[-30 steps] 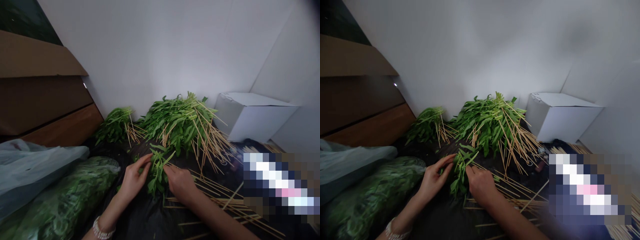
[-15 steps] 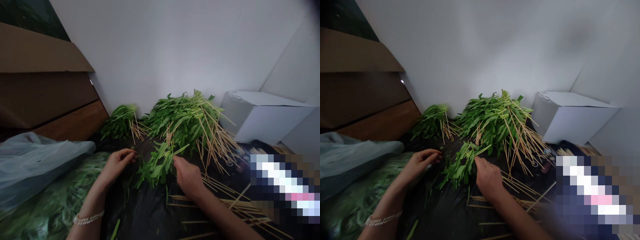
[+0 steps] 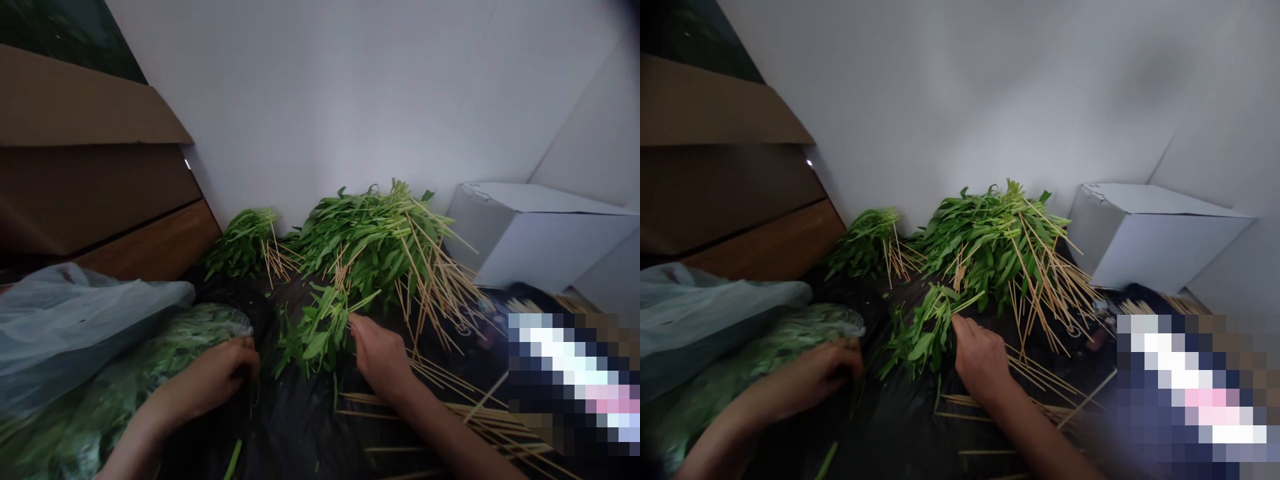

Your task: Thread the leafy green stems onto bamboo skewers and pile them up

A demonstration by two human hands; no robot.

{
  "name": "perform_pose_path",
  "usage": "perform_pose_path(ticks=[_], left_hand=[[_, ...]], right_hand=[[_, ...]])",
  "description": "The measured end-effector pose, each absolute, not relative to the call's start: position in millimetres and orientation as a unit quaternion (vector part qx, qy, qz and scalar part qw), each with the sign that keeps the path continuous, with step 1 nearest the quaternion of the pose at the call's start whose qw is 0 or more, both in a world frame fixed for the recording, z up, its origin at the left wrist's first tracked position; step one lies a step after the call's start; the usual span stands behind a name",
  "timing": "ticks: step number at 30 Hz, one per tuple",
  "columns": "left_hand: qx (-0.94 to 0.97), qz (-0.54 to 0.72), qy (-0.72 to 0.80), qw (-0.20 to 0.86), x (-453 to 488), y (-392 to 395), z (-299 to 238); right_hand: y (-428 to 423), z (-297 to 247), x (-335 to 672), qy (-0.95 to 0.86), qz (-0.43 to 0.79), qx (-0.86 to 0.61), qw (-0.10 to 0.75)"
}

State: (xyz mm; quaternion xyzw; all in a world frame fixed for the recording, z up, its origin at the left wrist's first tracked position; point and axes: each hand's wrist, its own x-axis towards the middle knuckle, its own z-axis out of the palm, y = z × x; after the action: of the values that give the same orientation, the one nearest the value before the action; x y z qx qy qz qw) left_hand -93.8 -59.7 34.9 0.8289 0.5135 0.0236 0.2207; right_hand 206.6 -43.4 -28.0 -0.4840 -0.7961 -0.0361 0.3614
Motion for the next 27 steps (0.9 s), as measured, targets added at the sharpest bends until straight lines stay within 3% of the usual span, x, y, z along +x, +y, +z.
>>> perform_pose_path(ticks=[5,11,20,27], left_hand=[[0.824,-0.01,0.526,0.211,-99,-71,21],[0.824,0.037,0.504,0.256,-91,-57,17],[0.697,0.324,0.51,0.386,-45,10,60],[0.47,0.518,0.489,0.521,-2,26,7]], right_hand=[[-44,-29,206,-0.798,-0.027,-0.492,0.348],[-43,-29,207,-0.797,-0.029,-0.489,0.353],[-37,-30,212,-0.78,-0.026,-0.509,0.364],[-39,-28,210,-0.781,-0.024,-0.51,0.36]])
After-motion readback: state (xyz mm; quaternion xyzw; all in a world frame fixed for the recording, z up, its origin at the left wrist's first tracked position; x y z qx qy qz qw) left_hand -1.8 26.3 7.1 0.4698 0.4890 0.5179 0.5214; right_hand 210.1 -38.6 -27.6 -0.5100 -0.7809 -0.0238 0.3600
